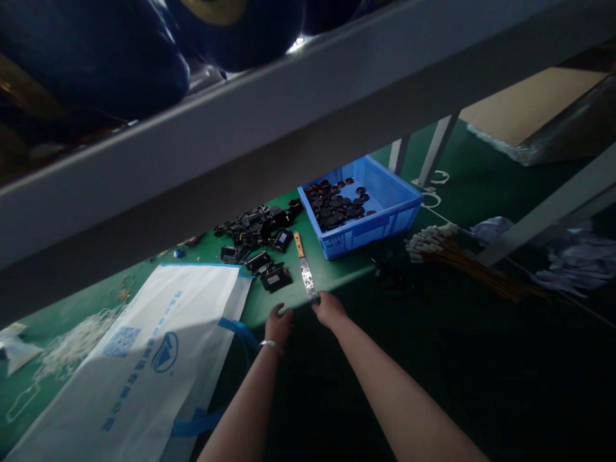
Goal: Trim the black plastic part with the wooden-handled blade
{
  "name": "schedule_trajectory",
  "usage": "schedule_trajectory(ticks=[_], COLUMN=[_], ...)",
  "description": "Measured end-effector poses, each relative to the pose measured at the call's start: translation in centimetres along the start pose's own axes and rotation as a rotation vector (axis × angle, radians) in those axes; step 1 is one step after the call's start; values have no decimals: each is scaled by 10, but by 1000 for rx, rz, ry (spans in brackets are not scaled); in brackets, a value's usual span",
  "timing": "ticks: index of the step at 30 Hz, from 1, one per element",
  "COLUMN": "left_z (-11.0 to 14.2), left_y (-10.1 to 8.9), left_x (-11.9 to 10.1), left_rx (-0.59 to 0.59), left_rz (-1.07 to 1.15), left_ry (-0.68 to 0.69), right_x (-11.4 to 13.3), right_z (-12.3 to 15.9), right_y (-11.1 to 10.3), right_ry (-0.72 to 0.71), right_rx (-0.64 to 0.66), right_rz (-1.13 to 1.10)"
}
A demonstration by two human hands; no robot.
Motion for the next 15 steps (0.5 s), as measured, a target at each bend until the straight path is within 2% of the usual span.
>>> schedule_trajectory(ticks=[4, 8, 12, 15], left_z=[-4, 1, 21, 51], left_y=[8, 34, 49, 49], left_x=[-24, -41, -49, -52], left_rx=[-45, 4, -4, -44], left_rz=[-314, -500, -573, -584], left_ry=[205, 259, 268, 317], right_x=[-4, -27, -80, -147], right_z=[17, 62, 138, 208], right_y=[-10, -35, -76, -110], right_ry=[-56, -36, 125, 227], right_rx=[-61, -134, -180, -229], right_rz=[147, 205, 210, 102])
Point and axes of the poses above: each hand's wrist, its own z-axis away from the middle knuckle, its own y-axis out of the palm, x = y × z, the point moved 3 cm from there along -z, towards the middle knuckle, and after that the axes turned 1 degree about x, right-handed, at the moved point
